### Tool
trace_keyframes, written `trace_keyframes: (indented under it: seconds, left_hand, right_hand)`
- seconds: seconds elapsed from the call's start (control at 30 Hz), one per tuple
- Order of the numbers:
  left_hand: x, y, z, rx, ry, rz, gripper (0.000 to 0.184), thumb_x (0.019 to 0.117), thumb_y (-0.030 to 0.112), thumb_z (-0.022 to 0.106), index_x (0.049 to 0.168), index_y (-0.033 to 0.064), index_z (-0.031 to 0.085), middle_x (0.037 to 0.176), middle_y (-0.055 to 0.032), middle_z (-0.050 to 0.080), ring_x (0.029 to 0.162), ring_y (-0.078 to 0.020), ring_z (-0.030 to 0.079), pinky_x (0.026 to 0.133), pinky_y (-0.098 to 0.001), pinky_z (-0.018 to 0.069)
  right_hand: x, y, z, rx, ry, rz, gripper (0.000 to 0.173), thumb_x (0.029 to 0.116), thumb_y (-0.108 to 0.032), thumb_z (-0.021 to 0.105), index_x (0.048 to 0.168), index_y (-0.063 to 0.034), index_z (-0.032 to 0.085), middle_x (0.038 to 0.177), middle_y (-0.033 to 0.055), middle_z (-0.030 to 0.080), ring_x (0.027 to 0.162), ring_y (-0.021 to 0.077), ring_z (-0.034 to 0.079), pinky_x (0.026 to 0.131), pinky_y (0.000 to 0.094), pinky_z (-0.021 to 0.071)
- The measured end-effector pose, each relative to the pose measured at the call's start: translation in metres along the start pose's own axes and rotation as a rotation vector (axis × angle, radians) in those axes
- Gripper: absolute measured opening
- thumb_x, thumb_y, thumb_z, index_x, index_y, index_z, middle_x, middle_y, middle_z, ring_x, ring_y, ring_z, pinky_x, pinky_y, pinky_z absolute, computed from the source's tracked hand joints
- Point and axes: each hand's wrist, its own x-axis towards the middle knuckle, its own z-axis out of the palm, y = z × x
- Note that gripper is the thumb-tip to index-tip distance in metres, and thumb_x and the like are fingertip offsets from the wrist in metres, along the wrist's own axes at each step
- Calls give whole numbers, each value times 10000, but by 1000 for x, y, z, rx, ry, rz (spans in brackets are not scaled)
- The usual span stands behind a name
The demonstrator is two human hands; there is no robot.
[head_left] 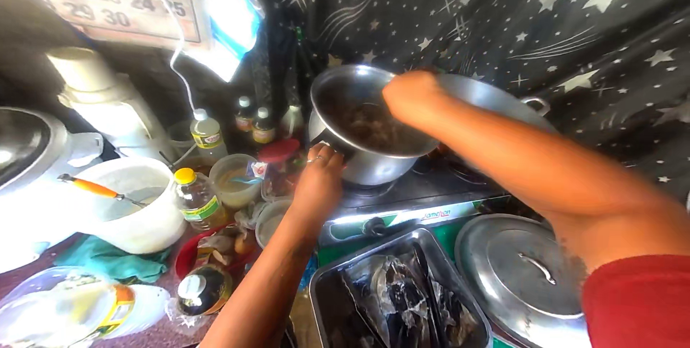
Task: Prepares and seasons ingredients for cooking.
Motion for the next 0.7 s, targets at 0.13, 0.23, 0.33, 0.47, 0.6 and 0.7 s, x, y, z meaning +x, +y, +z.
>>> trace_keyframes:
  seconds: [0.13,0.23,0.33,0.47,0.6,0.7]
  left_hand:
    - [-1,1,0,0,-5,-11,127,963,42,602,955,-31,706,1054,-194,673,1166,-386,613,1020,-480,502]
    - [-2,0,-4,-7,-38,-32,146,976,69,608,989,-29,715,1095,-198,679,1199,-387,603,1032,-490,496]
    - [-3,-1,-6,-2,-43,-24,146,973,70,609,983,-25,719,1086,-192,687,1191,-383,612,1029,-488,498]
    - [0,-3,-5,19,-54,-22,142,982,72,605,983,-17,716,1072,-180,689,1184,-377,616,1035,-471,498]
    - [-1,0,-4,2,-40,-40,137,982,72,607,942,-8,711,1051,-187,690,1169,-375,627,1069,-469,483]
    - [-4,-2,2,-35,35,-45,140,977,74,618,985,1,738,1086,-186,704,1203,-367,622,1080,-447,480]
  right_hand:
    - [-46,-17,-36,-78,-14,-39,107,952,-13,599,899,33,679,971,233,676,933,427,685,667,584,529]
    - [-21,-34,3,-38,-26,-57,120,961,17,577,968,68,686,1049,253,683,994,434,689,722,593,549]
    - [30,-24,47,53,-17,19,154,969,26,560,1032,86,686,1136,283,676,1064,470,674,777,630,547]
    - [65,-4,56,98,-39,114,187,968,0,588,1105,85,684,1213,285,660,1143,473,647,843,645,542]
    - [16,-5,35,15,10,-53,162,969,-75,625,994,71,691,1079,297,681,1018,502,671,768,693,532]
    - [-5,15,21,-58,108,-36,266,989,-203,667,893,44,652,909,319,655,878,541,661,633,710,492]
